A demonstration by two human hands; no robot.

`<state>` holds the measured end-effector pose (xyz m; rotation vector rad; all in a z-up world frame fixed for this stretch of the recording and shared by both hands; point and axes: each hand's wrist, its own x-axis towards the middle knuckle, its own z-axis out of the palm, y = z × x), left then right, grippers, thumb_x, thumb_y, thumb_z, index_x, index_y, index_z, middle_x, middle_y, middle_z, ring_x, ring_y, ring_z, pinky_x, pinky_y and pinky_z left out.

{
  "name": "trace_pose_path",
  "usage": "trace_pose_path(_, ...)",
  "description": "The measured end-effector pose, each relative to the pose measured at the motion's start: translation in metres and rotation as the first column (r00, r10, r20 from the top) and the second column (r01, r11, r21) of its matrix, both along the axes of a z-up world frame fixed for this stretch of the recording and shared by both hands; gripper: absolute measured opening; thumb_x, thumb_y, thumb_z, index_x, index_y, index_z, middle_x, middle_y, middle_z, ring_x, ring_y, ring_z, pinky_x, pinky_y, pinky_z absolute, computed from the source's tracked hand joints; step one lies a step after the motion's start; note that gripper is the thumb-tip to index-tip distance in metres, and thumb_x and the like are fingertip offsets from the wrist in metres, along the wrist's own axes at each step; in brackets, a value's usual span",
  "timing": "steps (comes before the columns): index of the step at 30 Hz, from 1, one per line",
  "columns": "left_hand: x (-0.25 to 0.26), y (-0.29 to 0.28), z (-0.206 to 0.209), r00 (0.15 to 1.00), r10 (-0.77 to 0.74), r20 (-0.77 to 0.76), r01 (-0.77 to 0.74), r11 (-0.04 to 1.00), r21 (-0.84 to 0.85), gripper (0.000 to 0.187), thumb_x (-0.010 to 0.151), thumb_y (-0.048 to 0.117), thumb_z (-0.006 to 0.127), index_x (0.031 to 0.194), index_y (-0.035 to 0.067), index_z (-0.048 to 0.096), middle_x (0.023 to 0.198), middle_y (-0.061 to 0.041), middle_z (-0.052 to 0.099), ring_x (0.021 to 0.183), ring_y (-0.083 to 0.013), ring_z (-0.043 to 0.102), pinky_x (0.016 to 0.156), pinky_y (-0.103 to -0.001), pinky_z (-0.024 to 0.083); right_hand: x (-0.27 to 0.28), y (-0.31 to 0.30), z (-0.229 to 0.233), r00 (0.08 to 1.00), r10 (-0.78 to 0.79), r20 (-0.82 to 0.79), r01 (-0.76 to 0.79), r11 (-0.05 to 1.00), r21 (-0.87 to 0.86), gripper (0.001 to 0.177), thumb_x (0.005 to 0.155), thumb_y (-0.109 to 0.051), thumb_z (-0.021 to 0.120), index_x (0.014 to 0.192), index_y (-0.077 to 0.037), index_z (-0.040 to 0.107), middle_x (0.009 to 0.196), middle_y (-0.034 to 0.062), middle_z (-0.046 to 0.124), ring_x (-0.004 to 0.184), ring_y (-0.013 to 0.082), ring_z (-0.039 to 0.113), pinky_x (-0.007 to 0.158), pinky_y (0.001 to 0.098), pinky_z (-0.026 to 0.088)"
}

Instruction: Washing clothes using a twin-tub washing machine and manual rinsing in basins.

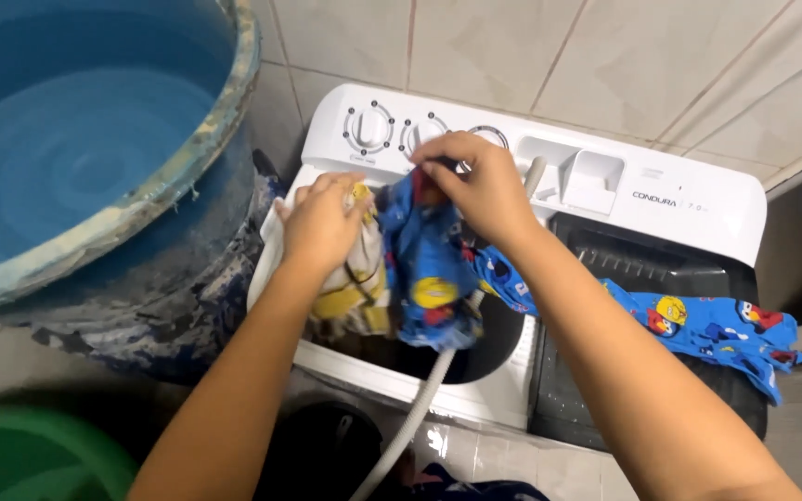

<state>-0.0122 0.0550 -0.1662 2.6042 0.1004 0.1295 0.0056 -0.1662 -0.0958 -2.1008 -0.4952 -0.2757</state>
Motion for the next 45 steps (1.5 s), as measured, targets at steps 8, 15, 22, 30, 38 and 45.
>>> trace_pose_path(8,-0.015,-0.055,-0.053,0.872,-0.294,0.391,0.392,0.898,-0.198,0.052,0.089,0.014,0.069,0.139,0.010,0.055,0.143,-0.017,0.053,0.130,-0.0407,0.051,0.113,-0.048,0.041,0.005,-0.185,-0.112,0.959,-0.239,-0.154,0.068,0.718,-0.693,0.083,0.072,-0.010,0.082,0.147,-0.025,0.051,0.162,0.0230,0.032,0.130,0.0436,0.055,0.109,0.0466,0.048)
trace_pose_path(15,-0.035,-0.168,-0.047,0.755,-0.601,0.261,0.651,0.734,-0.194,0.052,0.086,0.009,0.071,0.136,0.012,0.056,0.138,-0.018,0.053,0.122,-0.0422,0.052,0.105,-0.049,0.047,-0.054,-0.318,-0.208,0.621,-0.725,-0.297,-0.097,0.305,-0.947,0.103,0.062,-0.037,0.099,0.149,-0.026,0.045,0.152,0.0205,0.040,0.143,0.0371,0.036,0.110,0.0507,0.039)
trace_pose_path(22,-0.028,-0.212,-0.039,0.794,-0.597,0.120,0.604,0.749,-0.272,0.073,0.084,0.010,0.066,0.151,0.016,0.039,0.137,-0.027,0.048,0.113,-0.0493,0.058,0.091,-0.054,0.051,-0.056,-0.206,-0.034,0.853,-0.522,-0.016,0.458,0.763,-0.456,0.030,0.086,-0.018,0.081,0.105,0.000,0.066,0.098,0.0197,0.072,0.088,0.0296,0.070,0.077,0.0425,0.056)
trace_pose_path(30,0.041,-0.062,-0.017,0.825,-0.010,0.565,0.294,0.862,-0.414,0.050,0.091,0.003,0.059,0.140,-0.003,0.053,0.129,-0.030,0.064,0.123,-0.0435,0.061,0.106,-0.047,0.048,-0.018,-0.042,0.042,0.975,0.125,-0.185,-0.098,0.984,0.151,0.057,0.086,-0.018,0.078,0.134,-0.009,0.047,0.128,0.0137,0.055,0.115,0.0233,0.070,0.081,0.0385,0.063)
trace_pose_path(38,0.035,-0.015,0.005,0.909,-0.337,0.246,0.380,0.913,-0.149,0.052,0.082,0.002,0.064,0.134,0.000,0.061,0.140,-0.023,0.059,0.129,-0.0397,0.055,0.110,-0.041,0.043,0.003,-0.067,-0.016,0.976,-0.151,-0.156,0.042,0.838,-0.543,0.090,0.072,-0.025,0.089,0.150,-0.026,0.044,0.165,0.0184,0.018,0.147,0.0430,0.031,0.110,0.0505,0.041)
trace_pose_path(45,0.028,-0.172,0.047,0.628,-0.604,0.491,0.747,0.645,-0.161,0.047,0.087,0.007,0.069,0.134,0.008,0.063,0.144,-0.018,0.058,0.137,-0.0379,0.054,0.116,-0.043,0.044,-0.039,-0.168,-0.020,0.963,-0.268,0.036,0.249,0.823,-0.510,0.093,0.066,-0.022,0.092,0.148,-0.027,0.047,0.167,0.0177,0.012,0.152,0.0466,0.016,0.117,0.0551,0.031)
